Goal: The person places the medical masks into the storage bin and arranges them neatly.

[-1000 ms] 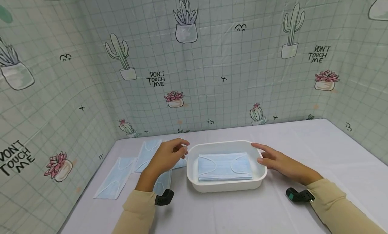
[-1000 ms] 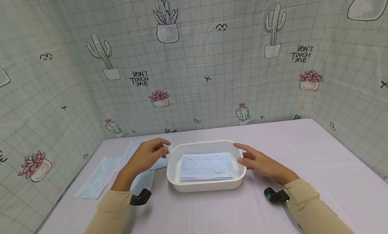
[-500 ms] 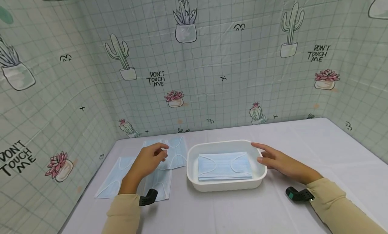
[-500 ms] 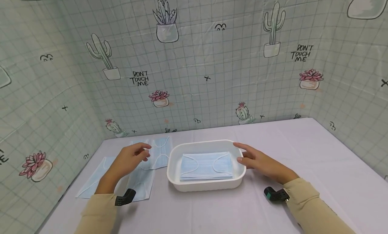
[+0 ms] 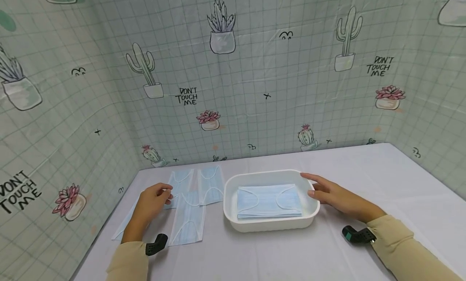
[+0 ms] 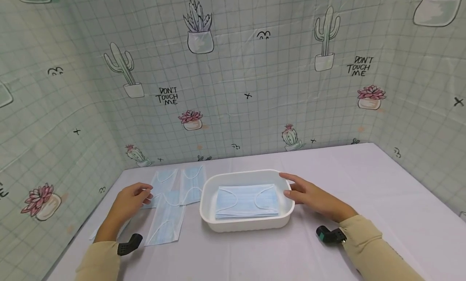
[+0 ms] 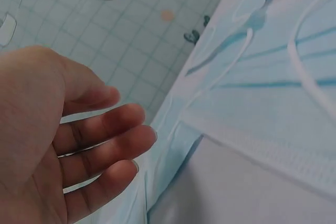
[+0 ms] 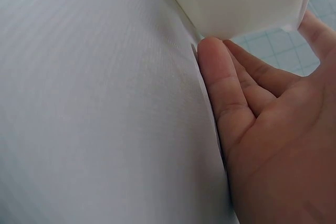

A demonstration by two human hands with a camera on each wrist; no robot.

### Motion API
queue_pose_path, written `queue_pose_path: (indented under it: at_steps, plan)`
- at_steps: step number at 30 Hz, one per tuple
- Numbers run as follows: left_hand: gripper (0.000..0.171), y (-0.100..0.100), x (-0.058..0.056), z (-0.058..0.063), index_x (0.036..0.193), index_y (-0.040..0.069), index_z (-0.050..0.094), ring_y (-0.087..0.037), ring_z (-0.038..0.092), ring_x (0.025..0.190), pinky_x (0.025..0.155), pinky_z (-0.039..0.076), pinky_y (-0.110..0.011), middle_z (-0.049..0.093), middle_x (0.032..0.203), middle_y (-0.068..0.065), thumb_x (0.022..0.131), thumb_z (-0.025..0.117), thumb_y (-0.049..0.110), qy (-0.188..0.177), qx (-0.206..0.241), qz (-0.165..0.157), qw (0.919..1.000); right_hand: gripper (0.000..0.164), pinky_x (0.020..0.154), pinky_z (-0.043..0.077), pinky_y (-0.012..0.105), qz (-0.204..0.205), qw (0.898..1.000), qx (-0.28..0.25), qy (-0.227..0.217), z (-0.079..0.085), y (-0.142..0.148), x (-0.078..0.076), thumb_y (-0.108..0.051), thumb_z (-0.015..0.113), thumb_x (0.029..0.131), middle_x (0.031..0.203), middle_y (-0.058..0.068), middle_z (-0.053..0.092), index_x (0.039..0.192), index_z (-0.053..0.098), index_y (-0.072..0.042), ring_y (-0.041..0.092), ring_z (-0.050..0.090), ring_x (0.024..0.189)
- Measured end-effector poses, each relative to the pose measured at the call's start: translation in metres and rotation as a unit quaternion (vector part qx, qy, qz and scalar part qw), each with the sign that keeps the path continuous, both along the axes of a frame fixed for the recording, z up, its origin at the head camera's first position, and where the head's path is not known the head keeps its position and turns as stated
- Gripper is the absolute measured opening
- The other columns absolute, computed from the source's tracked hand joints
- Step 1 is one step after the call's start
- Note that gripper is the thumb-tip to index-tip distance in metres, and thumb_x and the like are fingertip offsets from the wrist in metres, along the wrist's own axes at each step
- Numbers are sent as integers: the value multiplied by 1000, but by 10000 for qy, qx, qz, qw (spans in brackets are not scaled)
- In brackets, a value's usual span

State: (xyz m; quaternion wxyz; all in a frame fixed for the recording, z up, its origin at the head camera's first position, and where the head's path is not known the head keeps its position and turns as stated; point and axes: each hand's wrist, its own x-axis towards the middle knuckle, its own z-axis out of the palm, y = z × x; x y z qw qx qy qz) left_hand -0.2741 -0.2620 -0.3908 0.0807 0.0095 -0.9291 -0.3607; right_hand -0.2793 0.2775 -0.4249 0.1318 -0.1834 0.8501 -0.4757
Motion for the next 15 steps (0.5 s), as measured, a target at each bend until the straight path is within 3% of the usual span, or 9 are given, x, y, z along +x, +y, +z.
queue_pose_path:
  at_steps: [11,15]
  plan:
    - [36,-44,11,-2,133,-4,57,-26,68,93,81,55,-34,69,106,-16,106,50,18,-173,306,-82,9993,59,101,39,57,22,10000,-43,38,0,-1,1,-42,50,104,152,25,36,158,25,-38,39,37,138]
    - [39,-61,14,-5,136,-6,53,-27,67,97,78,54,-28,66,115,-21,108,44,20,-252,542,225,9980,59,100,39,56,1,10000,-27,85,0,-1,2,-42,50,104,151,24,38,158,25,-39,38,39,136]
